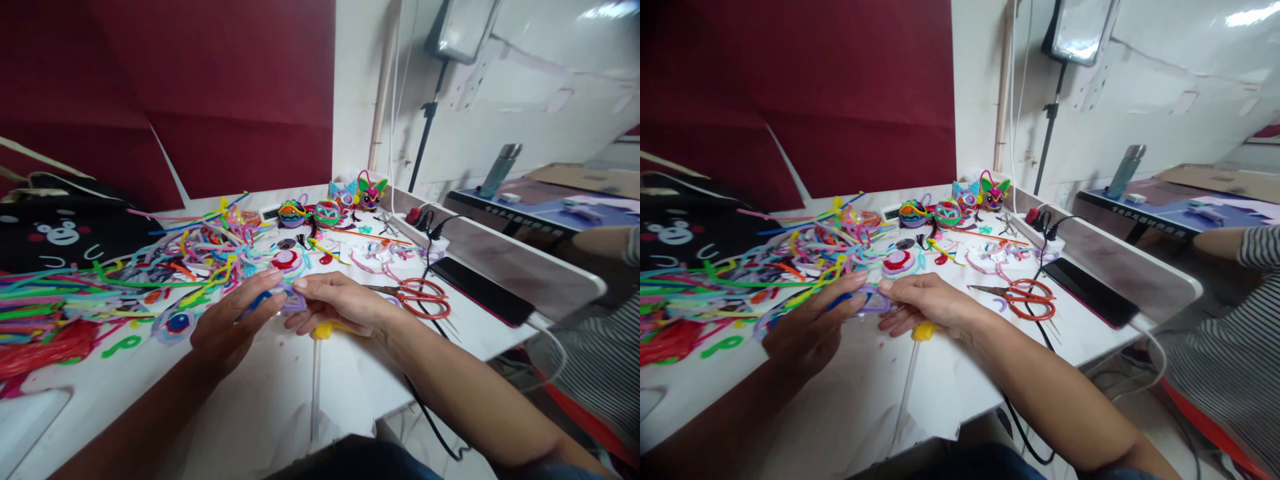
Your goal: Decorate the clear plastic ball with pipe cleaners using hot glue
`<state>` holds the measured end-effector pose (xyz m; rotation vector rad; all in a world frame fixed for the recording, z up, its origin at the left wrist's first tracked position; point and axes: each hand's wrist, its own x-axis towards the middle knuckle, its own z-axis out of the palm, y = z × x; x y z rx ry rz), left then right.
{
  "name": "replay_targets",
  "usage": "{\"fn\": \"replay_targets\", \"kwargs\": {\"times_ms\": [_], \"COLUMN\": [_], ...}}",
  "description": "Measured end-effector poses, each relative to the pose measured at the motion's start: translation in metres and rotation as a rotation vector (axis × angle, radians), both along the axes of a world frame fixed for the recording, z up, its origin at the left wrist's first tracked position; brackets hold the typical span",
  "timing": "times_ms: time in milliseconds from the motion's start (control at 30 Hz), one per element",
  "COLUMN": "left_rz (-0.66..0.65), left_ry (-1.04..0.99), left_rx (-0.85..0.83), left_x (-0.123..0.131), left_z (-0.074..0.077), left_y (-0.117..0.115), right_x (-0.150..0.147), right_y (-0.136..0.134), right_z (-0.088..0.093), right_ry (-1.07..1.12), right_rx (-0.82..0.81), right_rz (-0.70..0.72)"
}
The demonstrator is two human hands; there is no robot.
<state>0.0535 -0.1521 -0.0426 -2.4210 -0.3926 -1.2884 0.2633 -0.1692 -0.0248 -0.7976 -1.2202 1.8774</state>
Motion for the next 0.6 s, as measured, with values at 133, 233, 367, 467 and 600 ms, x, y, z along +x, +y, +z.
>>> {"fn": "replay_targets", "kwargs": {"times_ms": [133, 233, 367, 467, 600], "left_rz": [0.023, 0.022, 0.019, 0.020, 0.010], "left_ry": [-0.021, -0.063, -0.112, -0.122, -0.134], "left_rx": [-0.018, -0.053, -0.084, -0.085, -0.090], "left_x": [-0.001, -0.001, 0.000, 0.001, 0.000], "left_z": [-0.001, -0.005, -0.008, -0.008, -0.008], "left_y": [0.001, 0.004, 0.006, 0.007, 0.009], "right_x": [-0.002, -0.003, 0.001, 0.006, 0.019], "right_y": [0.001, 0.000, 0.001, 0.005, 0.009], "right_z": [-0.001, -0.001, 0.001, 0.002, 0.001], "right_ry": [-0.021, -0.067, -0.164, -0.216, -0.362], "right_rx": [0.016, 0.050, 0.167, 0.271, 0.458], "right_rz": [-0.036, -0.061, -0.162, -0.233, -0.311]}}
